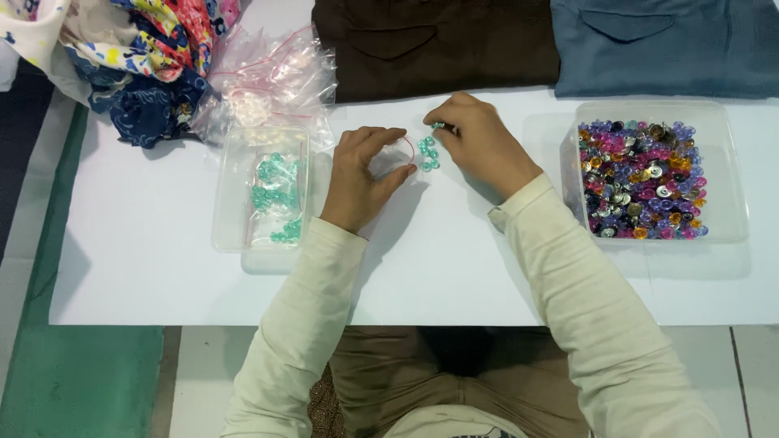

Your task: The person picks through a container of multi-colored buttons, selects specific light-blue buttons, and places them into a small plastic bag.

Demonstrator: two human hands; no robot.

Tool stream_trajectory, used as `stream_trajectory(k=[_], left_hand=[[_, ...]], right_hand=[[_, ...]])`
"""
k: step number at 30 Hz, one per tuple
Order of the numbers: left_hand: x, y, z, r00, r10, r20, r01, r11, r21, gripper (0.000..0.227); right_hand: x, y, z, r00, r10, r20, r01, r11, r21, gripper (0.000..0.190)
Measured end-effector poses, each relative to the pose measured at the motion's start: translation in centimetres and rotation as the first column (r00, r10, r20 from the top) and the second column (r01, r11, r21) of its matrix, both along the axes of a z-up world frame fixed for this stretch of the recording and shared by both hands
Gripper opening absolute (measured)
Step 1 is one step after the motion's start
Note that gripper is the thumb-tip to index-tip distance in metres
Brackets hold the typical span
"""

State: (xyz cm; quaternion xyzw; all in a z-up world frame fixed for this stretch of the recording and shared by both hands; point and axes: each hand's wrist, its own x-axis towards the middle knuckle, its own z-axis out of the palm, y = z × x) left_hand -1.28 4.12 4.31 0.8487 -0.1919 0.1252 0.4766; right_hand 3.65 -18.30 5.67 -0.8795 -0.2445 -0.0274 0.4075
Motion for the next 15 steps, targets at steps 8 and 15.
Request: stream_trajectory(k=[8,15], left_hand=[[0.1,-0.4,-0.9,0.999,0.008,0.042,-0.001,0.988,-0.154,0.05],[0.5,-0.5,-1.8,0.998,0.0,0.058,0.01,0.985,-0.17,0.051]], right_hand=[[-3.2,1.4,3.1,0.993,0.09,0.073,-0.113,0.893,0.437,0.021],[-4.1,2.0,4.4,0.982,0.096,0.162,-0.143,0.939,0.314,0.023]])
